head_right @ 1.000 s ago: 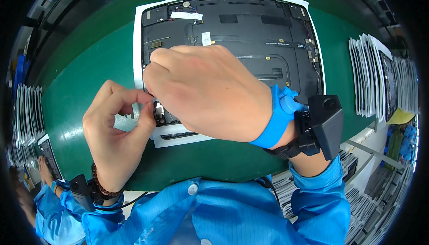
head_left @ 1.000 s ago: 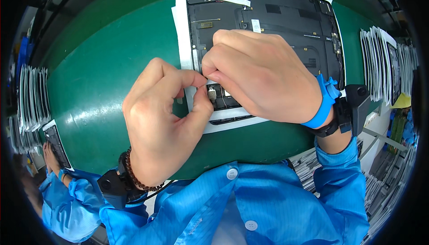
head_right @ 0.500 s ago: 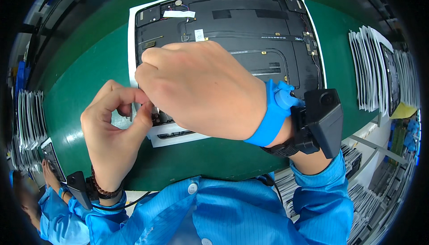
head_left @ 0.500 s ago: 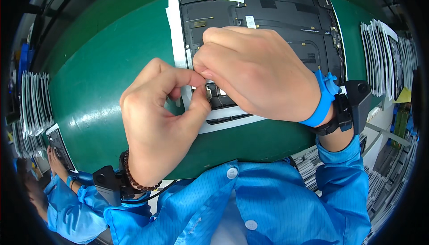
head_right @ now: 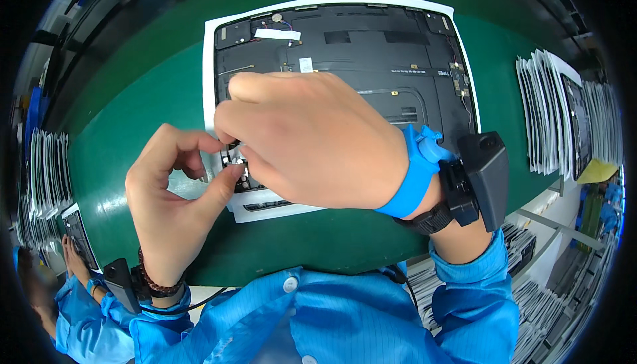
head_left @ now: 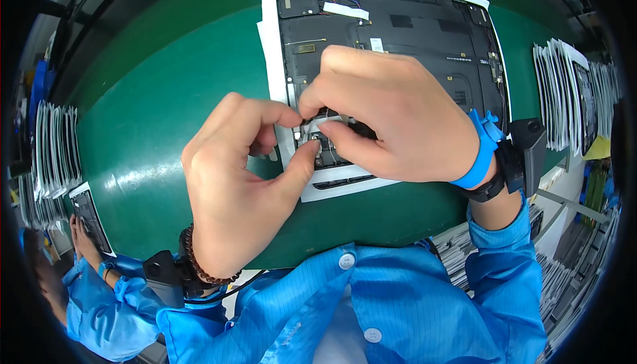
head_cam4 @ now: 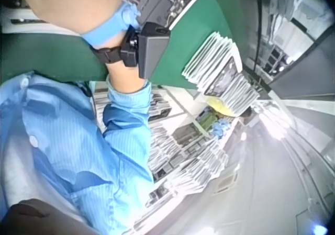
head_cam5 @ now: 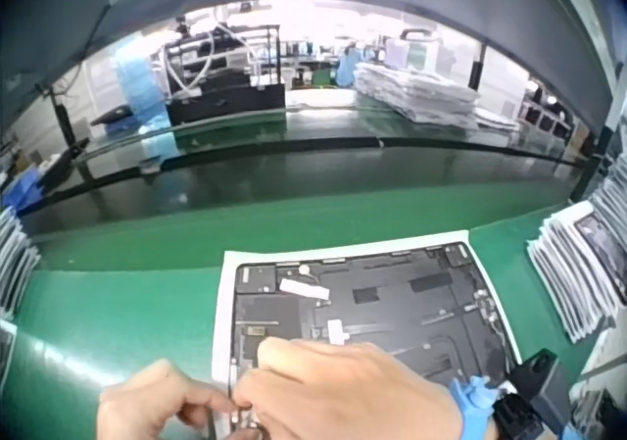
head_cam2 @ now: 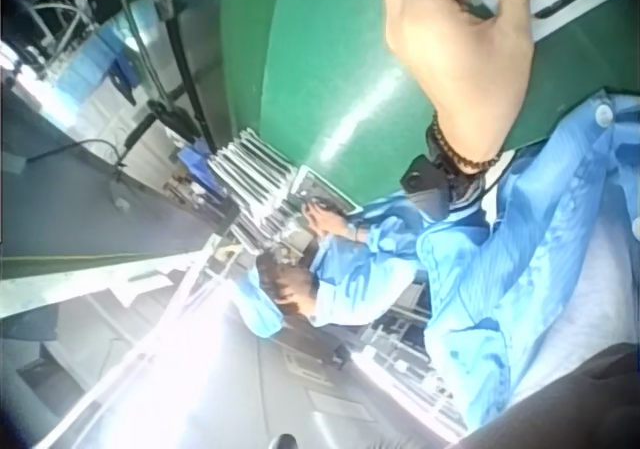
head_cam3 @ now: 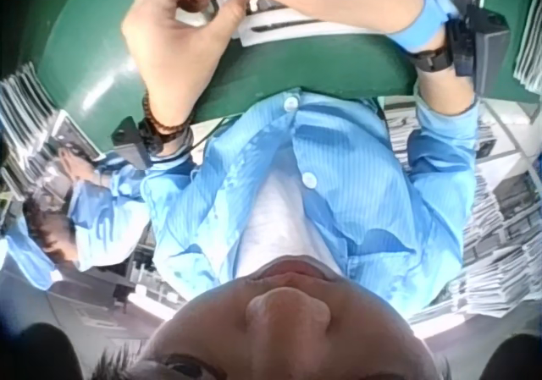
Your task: The worker retrieves a stack of tablet components and manually connects internal ribbon cables and parts on an assembly line.
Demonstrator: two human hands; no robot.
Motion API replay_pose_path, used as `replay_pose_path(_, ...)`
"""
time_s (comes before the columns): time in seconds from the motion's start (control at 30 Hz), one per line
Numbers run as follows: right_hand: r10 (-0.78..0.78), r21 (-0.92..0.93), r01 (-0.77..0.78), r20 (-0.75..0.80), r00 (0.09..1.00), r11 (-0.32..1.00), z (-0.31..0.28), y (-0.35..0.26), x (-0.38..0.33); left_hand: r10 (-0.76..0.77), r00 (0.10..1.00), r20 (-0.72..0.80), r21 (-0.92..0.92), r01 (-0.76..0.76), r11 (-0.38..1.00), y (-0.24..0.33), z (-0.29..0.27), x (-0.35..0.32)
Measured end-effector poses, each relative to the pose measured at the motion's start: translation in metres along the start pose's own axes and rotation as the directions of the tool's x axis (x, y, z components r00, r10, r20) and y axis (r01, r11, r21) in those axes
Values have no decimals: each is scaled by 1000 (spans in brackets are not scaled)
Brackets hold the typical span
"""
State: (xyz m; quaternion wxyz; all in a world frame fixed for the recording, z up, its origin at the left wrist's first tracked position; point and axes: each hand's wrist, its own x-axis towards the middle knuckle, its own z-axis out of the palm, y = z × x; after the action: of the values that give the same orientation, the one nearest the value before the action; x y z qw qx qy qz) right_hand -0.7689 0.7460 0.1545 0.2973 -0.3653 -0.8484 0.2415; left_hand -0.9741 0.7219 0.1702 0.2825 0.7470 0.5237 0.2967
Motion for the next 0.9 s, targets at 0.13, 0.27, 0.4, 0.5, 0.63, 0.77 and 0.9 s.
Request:
replay_pose_path(0.13, -49, -87, 49, 10, 999, 995, -2, -4, -1, 34, 999, -28, -40, -35, 999, 3, -5, 0)
replay_pose_path(0.27, -68, -151, 77, 64, 996, 985, -4, -3, 0, 231, 973, -7, -15, -231, 973, -11, -5, -1)
replay_pose_path(0.4, -100, -170, 111, 69, 993, 979, -5, -5, 0, 333, 943, 26, 68, -334, 940, -20, -8, -8)
replay_pose_path(0.5, -129, -159, 144, 100, 987, 977, -9, -7, 0, 422, 906, 26, 73, -422, 903, -24, -10, -15)
replay_pose_path(0.63, -159, -154, 170, 84, 984, 973, -7, -3, -2, 485, 875, -16, 76, -482, 873, -26, -3, -18)
replay_pose_path(0.77, -160, -102, 165, 53, 986, 981, -8, -1, -1, 505, 862, -37, 70, -502, 862, -28, 5, -17)
replay_pose_path(0.9, -150, -126, 160, 82, 985, 979, -7, -1, 0, 458, 888, -36, 82, -454, 887, -26, 4, -17)
